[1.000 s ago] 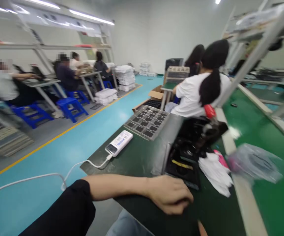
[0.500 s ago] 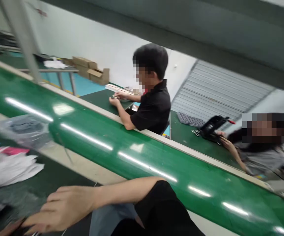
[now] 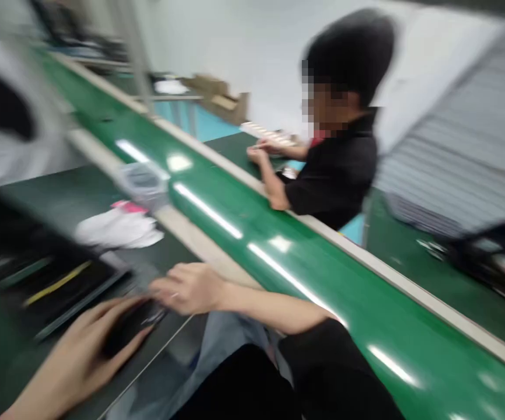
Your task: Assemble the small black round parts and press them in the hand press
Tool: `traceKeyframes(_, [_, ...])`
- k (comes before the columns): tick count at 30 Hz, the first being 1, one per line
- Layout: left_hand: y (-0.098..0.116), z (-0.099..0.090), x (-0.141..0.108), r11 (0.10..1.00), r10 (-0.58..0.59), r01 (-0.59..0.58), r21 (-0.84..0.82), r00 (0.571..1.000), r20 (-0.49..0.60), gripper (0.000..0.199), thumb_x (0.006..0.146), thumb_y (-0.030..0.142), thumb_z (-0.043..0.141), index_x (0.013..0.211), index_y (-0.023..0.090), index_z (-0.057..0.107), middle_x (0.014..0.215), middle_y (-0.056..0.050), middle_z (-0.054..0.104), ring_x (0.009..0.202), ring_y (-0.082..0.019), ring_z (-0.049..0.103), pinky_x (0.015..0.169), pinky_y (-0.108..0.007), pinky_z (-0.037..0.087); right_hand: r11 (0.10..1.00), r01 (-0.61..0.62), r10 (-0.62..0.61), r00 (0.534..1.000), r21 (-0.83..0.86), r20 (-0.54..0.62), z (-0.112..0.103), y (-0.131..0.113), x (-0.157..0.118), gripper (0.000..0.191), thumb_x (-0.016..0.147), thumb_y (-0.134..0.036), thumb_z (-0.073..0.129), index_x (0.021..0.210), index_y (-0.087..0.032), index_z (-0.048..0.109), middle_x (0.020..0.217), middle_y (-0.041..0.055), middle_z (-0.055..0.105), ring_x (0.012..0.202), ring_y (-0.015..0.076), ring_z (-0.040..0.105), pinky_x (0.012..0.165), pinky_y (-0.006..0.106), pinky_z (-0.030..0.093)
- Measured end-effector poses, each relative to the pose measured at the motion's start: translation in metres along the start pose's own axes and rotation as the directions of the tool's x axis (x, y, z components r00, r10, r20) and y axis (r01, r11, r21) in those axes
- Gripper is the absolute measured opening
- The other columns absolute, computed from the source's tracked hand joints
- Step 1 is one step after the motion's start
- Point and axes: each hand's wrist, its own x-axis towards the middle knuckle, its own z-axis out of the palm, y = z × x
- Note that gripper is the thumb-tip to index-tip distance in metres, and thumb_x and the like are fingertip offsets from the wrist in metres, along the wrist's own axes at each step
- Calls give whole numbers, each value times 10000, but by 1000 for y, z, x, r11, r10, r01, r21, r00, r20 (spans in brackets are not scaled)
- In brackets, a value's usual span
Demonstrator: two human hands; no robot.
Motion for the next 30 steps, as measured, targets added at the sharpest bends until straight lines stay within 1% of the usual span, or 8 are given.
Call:
traceKeyframes(2, [18,-17,-17,996,-92,89,24,986,141,383,1018,420,516,1341,219,551,1223,-20,654,1113,-221,658,985,-353,556,981,12,-6,1000,194,-30,-6,0,-8,509,1102,-286,214,954,-186,692,784,48,682,688,159,635,650,267,521])
traceKeyframes(3, [22,-19,-19,989,-147,147,17,962,229,403,1032,399,502,1382,201,530,1269,-43,643,1190,-222,627,1038,-352,519,957,-83,98,994,277,-41,-6,4,-10,460,1104,-295,260,889,-204,657,752,38,658,682,158,636,643,265,521])
traceKeyframes(7, [19,-8,-15,982,-189,189,17,961,200,486,948,393,664,1355,159,539,1197,-104,692,1168,-244,625,994,-362,484,703,-449,423,887,551,182,0,17,-4,305,1083,-402,431,913,-214,601,718,-4,589,536,120,578,508,234,488])
traceKeyframes(11, [22,6,-15,971,-234,224,85,963,134,610,909,567,707,1325,150,549,1186,-116,694,1166,-272,614,974,-383,448,572,-501,397,862,650,314,7,14,22,345,1010,-517,571,1118,-202,661,807,22,639,554,120,586,493,238,525])
traceKeyframes(16, [28,11,-15,967,-235,217,136,962,138,564,931,582,695,1270,152,562,1085,-99,699,1120,-258,625,929,-362,438,586,-437,351,896,683,272,34,12,78,403,918,-556,679,1007,-171,754,787,62,698,596,141,610,489,244,514])
traceKeyframes(19, [28,10,-13,975,-203,183,127,966,163,528,955,530,681,1280,135,553,1061,-93,704,1114,-253,627,912,-357,442,655,-389,325,919,648,223,58,11,101,383,905,-539,684,866,-164,748,734,59,701,602,147,620,512,246,500])
traceKeyframes(24, [25,9,-13,992,-124,116,54,976,181,491,973,425,670,1306,93,532,1075,-98,729,1147,-267,608,905,-354,432,776,-334,286,942,535,174,89,10,100,378,956,-474,619,729,-174,653,569,-18,558,480,97,423,462,231,339])
traceKeyframes(30, [28,7,-13,994,-105,102,26,981,164,484,986,397,661,1317,73,522,1092,-87,740,1160,-264,599,898,-369,428,842,-253,224,968,476,117,90,13,90,273,993,-354,600,789,-180,654,580,-62,390,525,99,385,534,253,324])
